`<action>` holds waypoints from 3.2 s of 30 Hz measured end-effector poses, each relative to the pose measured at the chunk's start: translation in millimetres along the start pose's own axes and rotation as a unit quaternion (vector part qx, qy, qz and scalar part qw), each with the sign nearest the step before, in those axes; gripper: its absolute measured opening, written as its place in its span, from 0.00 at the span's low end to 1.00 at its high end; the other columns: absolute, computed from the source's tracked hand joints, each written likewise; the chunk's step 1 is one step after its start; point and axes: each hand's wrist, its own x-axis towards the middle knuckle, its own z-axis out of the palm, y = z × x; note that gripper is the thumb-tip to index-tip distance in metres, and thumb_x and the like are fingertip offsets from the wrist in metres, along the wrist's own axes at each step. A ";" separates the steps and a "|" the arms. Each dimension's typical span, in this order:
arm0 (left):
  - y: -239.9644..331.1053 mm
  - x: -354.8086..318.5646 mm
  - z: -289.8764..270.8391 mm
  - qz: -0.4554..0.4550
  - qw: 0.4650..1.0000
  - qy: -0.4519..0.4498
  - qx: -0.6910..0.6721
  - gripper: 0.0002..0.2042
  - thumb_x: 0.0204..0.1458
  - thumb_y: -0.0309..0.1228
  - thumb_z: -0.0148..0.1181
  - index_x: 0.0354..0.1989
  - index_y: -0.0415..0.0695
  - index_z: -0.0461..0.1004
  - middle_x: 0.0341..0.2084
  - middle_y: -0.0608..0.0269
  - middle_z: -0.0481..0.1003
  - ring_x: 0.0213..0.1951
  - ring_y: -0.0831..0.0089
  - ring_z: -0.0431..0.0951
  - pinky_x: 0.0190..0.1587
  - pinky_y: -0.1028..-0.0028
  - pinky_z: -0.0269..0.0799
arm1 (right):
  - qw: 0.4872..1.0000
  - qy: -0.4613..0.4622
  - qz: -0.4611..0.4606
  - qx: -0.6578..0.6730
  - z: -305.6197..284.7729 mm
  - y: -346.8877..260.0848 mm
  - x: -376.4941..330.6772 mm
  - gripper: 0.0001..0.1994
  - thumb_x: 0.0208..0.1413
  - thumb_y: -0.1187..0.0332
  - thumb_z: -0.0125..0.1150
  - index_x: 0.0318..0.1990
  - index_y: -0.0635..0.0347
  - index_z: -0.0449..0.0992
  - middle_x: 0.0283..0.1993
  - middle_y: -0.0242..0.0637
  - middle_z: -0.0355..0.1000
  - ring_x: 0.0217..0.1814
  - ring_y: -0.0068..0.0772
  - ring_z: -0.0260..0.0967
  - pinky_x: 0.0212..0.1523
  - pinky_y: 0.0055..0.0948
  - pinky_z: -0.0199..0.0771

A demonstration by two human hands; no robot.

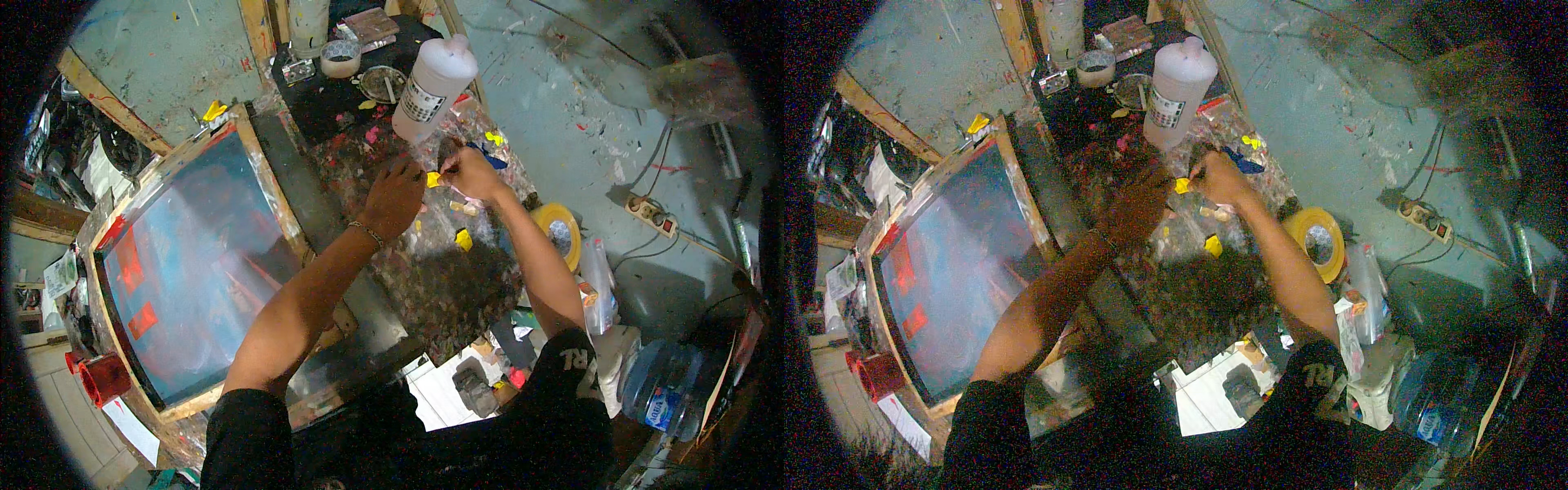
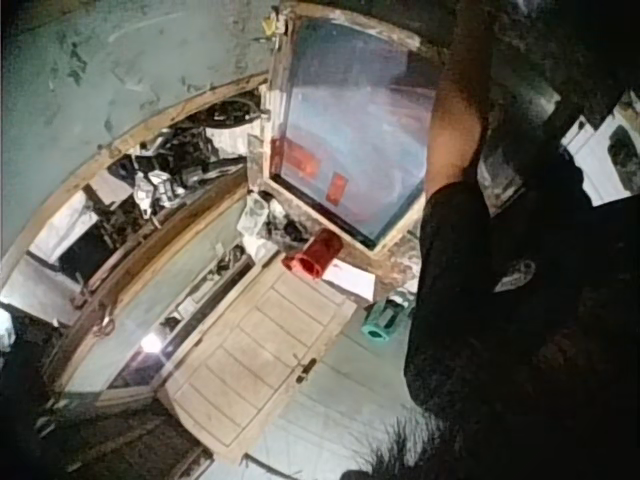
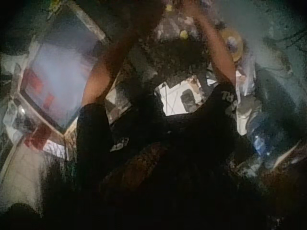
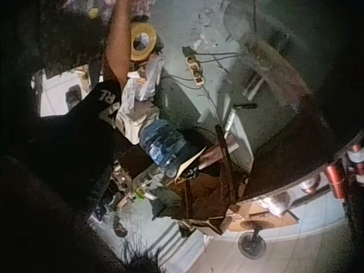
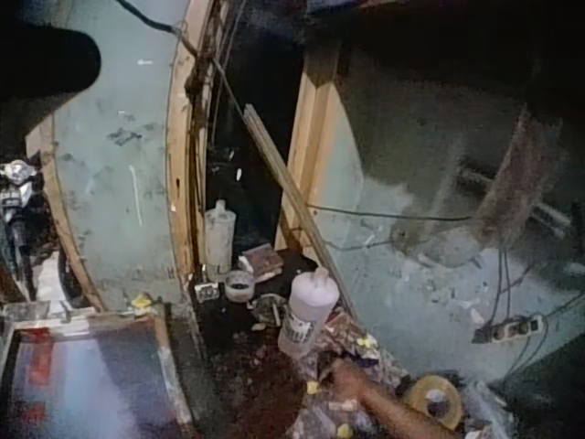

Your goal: The person assembles a screen printing frame by securing a mesh screen to a wooden frame using clamps and tape. They repeatedly adjust the clamps, apply yellow tape to the edges, and wipe the surface of the screen with a cloth.

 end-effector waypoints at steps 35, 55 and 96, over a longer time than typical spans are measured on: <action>-4.2 -3.1 0.9 -0.028 0.997 -0.060 -0.034 0.24 0.46 0.40 0.67 0.55 0.51 0.75 0.61 0.54 0.65 0.62 0.45 0.61 0.62 0.51 0.59 | 0.977 -0.197 0.009 0.081 -33.6 -18.0 49.5 0.10 0.46 0.71 0.69 0.37 0.63 0.82 0.31 0.37 0.80 0.33 0.29 0.73 0.37 0.31 0.72; -6.8 -3.2 11.4 0.033 0.997 0.066 0.028 0.17 0.53 0.38 0.58 0.51 0.47 0.76 0.52 0.57 0.73 0.56 0.53 0.69 0.54 0.55 0.68 | 0.996 -0.088 -0.010 -0.021 -11.7 -14.9 42.8 0.08 0.45 0.74 0.61 0.35 0.65 0.79 0.35 0.48 0.78 0.40 0.46 0.76 0.44 0.40 0.75; 83.0 -39.1 22.2 -0.011 1.000 0.024 0.008 0.08 0.48 0.33 0.60 0.34 0.45 0.80 0.44 0.58 0.75 0.52 0.58 0.72 0.54 0.57 0.69 | 0.986 0.158 0.027 0.043 18.9 -55.2 -158.0 0.07 0.49 0.78 0.63 0.37 0.66 0.77 0.34 0.48 0.77 0.34 0.50 0.75 0.38 0.37 0.75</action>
